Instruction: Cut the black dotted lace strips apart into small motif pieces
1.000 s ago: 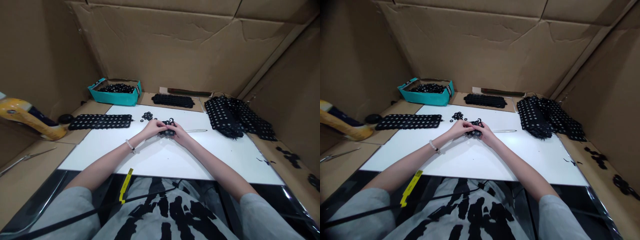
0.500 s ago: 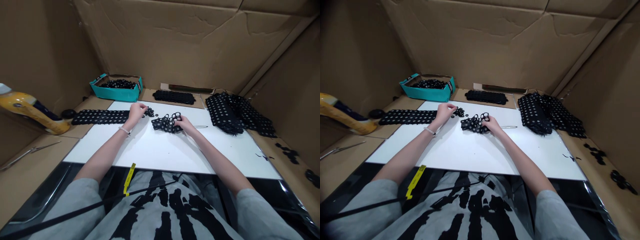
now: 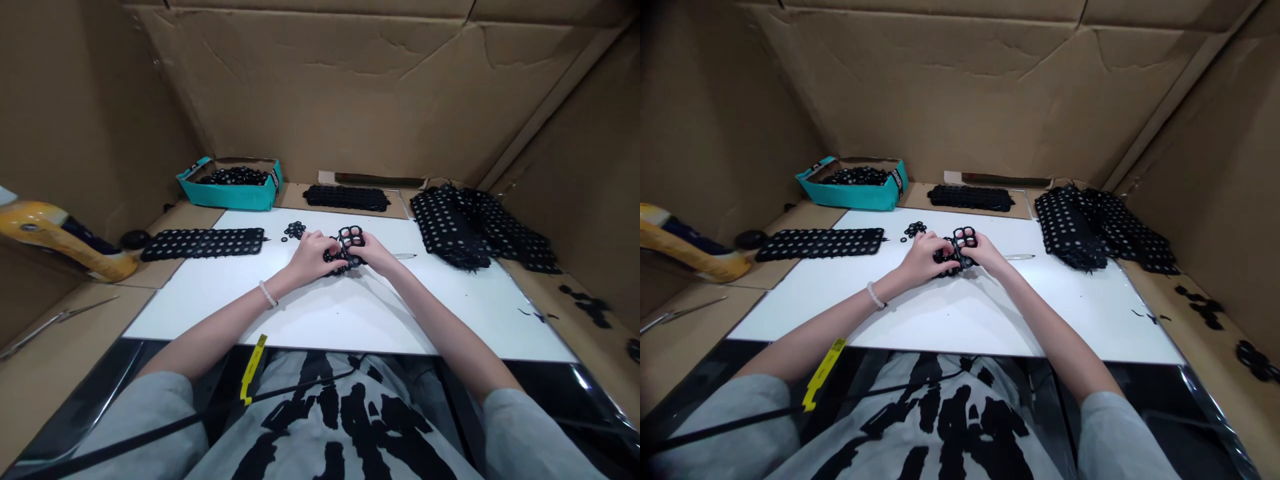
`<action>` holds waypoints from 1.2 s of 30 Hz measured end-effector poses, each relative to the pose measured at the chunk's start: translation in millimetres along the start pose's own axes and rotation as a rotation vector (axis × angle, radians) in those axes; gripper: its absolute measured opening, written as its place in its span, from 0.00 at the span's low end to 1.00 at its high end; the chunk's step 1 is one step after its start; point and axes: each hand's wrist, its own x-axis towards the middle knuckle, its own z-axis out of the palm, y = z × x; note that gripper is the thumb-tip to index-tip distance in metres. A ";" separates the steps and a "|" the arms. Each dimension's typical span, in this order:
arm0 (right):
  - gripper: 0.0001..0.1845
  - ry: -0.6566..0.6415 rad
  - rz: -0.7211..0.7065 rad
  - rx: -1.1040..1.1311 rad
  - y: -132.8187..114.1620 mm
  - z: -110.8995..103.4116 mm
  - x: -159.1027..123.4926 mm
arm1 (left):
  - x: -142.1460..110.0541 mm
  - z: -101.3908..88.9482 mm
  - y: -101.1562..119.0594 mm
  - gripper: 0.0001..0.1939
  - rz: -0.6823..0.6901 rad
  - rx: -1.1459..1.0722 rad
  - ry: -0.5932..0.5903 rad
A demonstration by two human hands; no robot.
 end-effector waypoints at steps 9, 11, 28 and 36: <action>0.25 0.050 0.048 0.208 6.4 13.3 -2.4 | 7.3 7.5 -16.2 0.11 -0.233 -0.335 0.013; 0.25 0.054 0.062 0.239 6.5 16.0 -3.5 | 8.4 7.0 -17.6 0.13 -0.259 -0.414 0.008; 0.14 0.106 0.157 0.211 9.5 18.1 -1.2 | 13.0 10.3 -28.6 0.09 -0.509 -0.609 0.061; 0.11 0.166 0.255 0.041 9.9 3.3 5.2 | 17.5 -28.9 -101.0 0.10 -0.574 -0.074 0.416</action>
